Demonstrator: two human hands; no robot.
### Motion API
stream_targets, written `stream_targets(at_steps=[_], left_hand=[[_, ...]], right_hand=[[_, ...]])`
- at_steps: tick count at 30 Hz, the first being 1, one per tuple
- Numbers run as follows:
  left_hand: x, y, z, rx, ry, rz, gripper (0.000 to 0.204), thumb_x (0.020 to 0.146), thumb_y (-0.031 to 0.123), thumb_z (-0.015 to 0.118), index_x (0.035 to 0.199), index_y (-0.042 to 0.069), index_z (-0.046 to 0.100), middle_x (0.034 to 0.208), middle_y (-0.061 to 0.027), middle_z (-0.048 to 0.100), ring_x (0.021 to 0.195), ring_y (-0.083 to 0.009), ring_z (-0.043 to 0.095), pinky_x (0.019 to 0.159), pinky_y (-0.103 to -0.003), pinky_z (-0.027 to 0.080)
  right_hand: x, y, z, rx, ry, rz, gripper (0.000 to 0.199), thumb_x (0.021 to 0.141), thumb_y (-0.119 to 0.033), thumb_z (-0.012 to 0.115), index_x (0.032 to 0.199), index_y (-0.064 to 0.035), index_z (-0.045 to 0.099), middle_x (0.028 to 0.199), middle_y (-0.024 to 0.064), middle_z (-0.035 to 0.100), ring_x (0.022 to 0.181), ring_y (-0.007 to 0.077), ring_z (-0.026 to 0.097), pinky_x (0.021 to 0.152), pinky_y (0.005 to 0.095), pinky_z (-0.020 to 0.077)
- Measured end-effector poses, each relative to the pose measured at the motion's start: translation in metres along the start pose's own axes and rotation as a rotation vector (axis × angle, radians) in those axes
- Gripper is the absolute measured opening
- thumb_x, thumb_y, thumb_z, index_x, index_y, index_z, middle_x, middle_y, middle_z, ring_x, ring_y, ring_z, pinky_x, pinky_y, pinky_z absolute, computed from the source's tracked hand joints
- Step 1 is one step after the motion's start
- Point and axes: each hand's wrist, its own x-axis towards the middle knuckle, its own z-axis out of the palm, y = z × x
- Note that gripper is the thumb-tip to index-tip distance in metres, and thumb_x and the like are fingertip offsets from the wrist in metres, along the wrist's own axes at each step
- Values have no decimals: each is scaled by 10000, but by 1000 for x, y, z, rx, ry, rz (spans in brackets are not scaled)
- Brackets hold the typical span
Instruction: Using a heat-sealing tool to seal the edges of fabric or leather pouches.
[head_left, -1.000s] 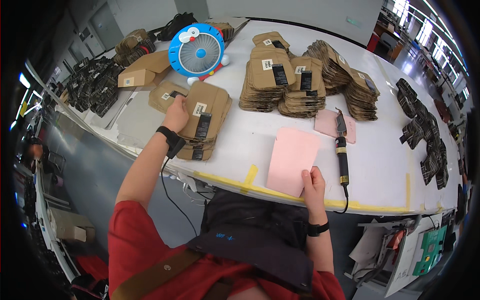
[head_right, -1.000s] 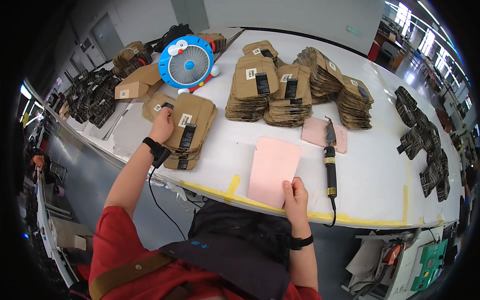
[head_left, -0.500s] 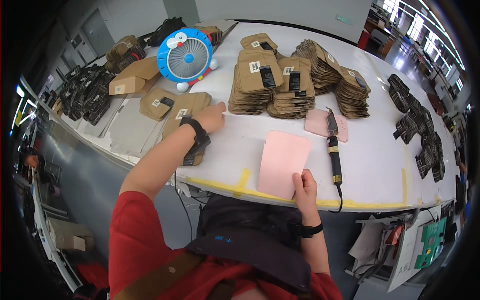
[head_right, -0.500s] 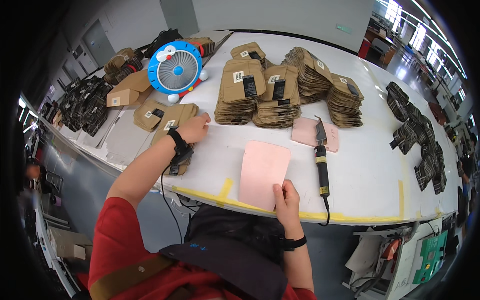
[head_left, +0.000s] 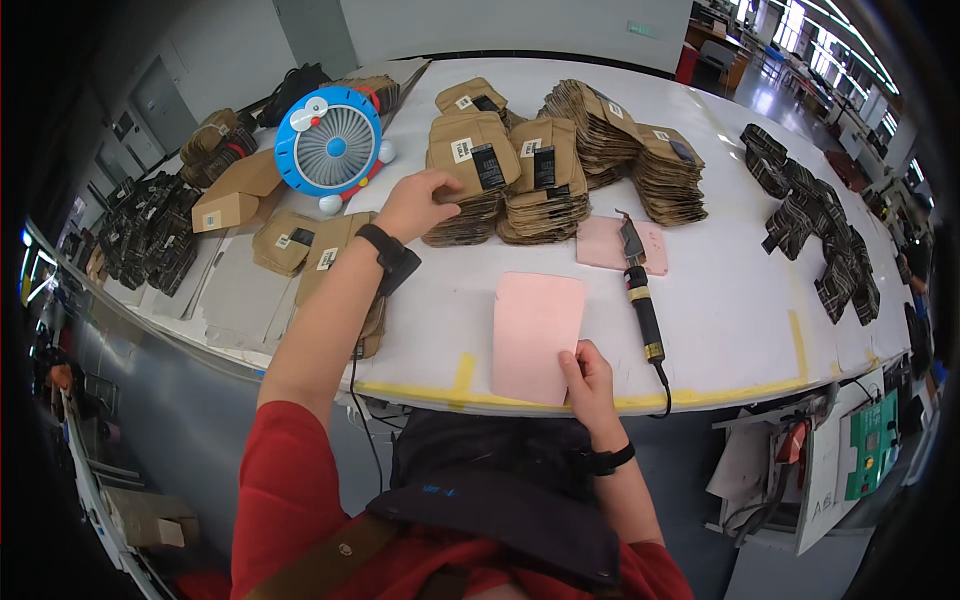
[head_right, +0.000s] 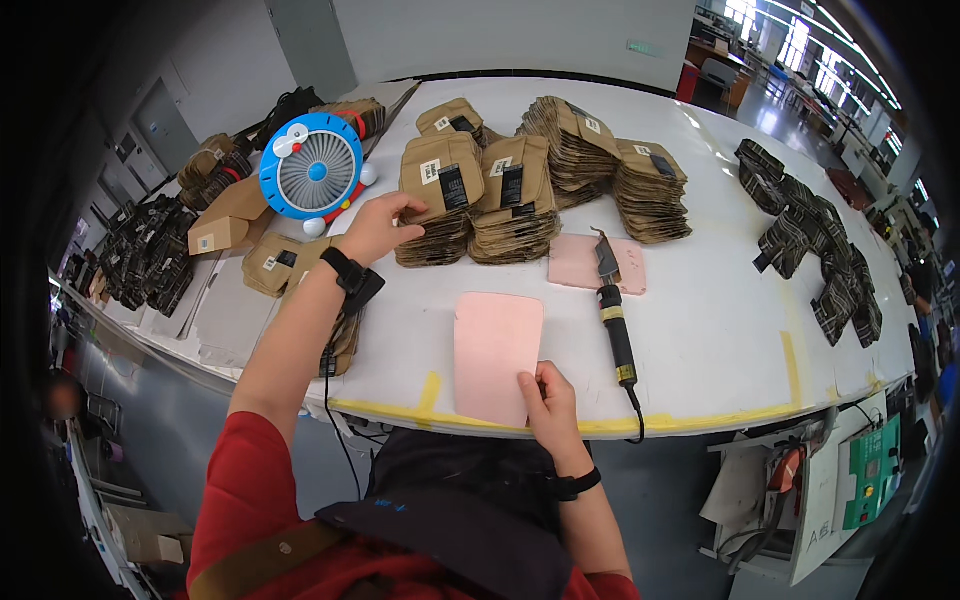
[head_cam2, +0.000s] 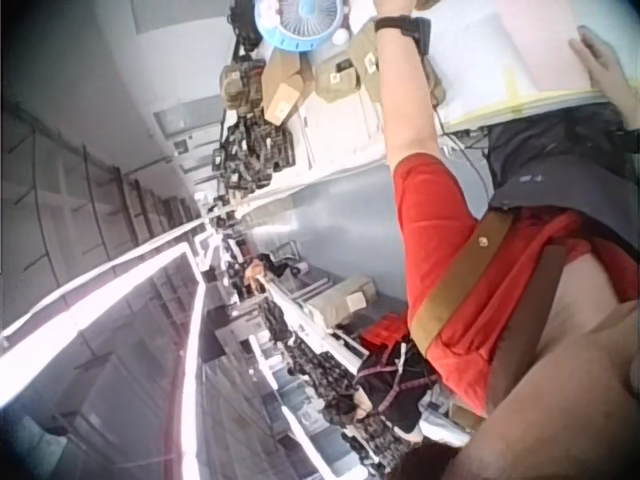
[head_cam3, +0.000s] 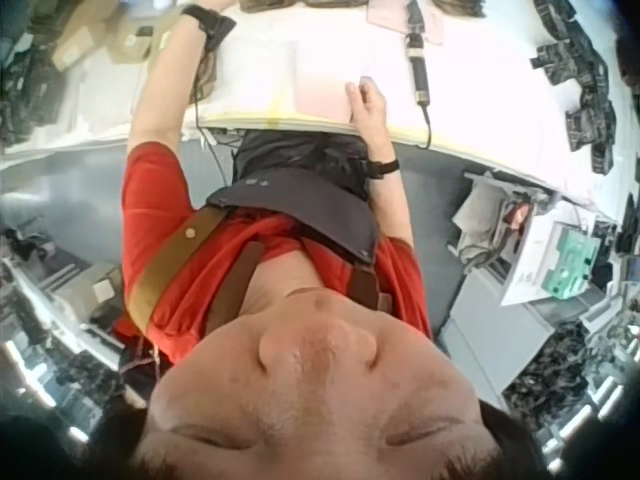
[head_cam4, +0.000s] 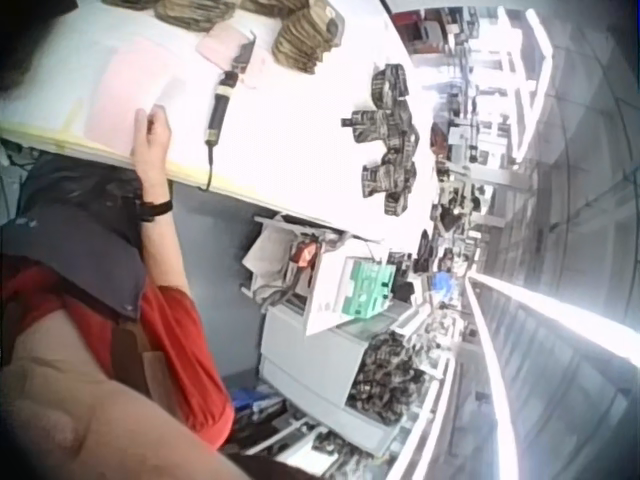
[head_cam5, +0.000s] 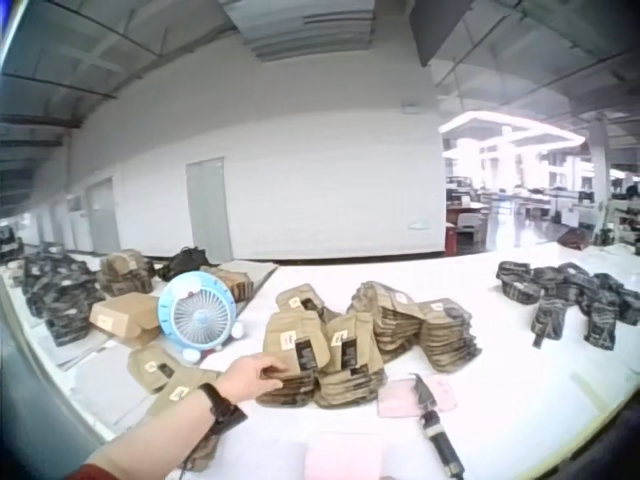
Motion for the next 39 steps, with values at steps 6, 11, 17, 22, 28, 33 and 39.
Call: stream_targets(at_steps=[6, 11, 17, 22, 28, 33, 39], left_hand=[[8, -4, 2, 52, 60, 87, 250, 838, 160, 760, 1048, 33, 710, 972, -118, 698, 906, -286, 663, 800, -372, 536], [3, 11, 10, 306, 111, 172, 206, 863, 234, 746, 970, 63, 706, 932, -101, 680, 910, -320, 647, 778, -416, 529], [3, 15, 9, 379, 132, 225, 197, 863, 263, 749, 948, 92, 702, 920, -86, 677, 919, -320, 643, 777, -428, 524], [13, 8, 4, 280, 100, 226, 212, 883, 257, 734, 958, 61, 702, 932, -108, 677, 885, -323, 647, 765, -416, 524], [14, 12, 10, 453, 117, 292, 141, 948, 188, 642, 967, 53, 675, 919, -131, 662, 870, -358, 643, 730, -451, 512], [-23, 68, 13, 430, 344, 279, 112, 961, 117, 599, 1043, 41, 606, 961, -139, 664, 868, -369, 647, 707, -453, 523], [-135, 101, 74, 84, 67, 345, 79, 908, 5, 628, 972, -13, 585, 1135, -192, 652, 1024, -396, 640, 869, -435, 539]], right_hand=[[0, 7, 0, 0, 5, -31, 196, 1032, -187, 617, 967, -2, 612, 741, -36, 557, 652, 32, 460, 577, 222, 401], [-1, 2, 1, 2, 9, 20, 189, 1029, -180, 620, 973, 0, 614, 754, -31, 559, 678, 35, 464, 602, 221, 404], [-1, 6, 0, -18, 9, 22, 194, 1027, -180, 622, 964, 3, 610, 749, -17, 555, 680, 44, 459, 605, 228, 401], [1, 8, 0, -35, 23, -2, 203, 1027, -190, 624, 949, -4, 603, 723, -17, 544, 657, 46, 449, 581, 237, 393], [1, 1, 2, -33, 10, 9, 216, 1032, -201, 619, 928, -14, 592, 690, -27, 516, 644, 41, 444, 570, 243, 394], [-2, 7, -3, 108, 116, 9, 230, 1059, -225, 566, 963, -18, 594, 811, -18, 584, 749, 39, 483, 682, 214, 427], [11, -23, -23, 462, 559, -2, 277, 1081, -269, 515, 1075, 3, 569, 941, 6, 642, 857, 53, 547, 761, 229, 453]])
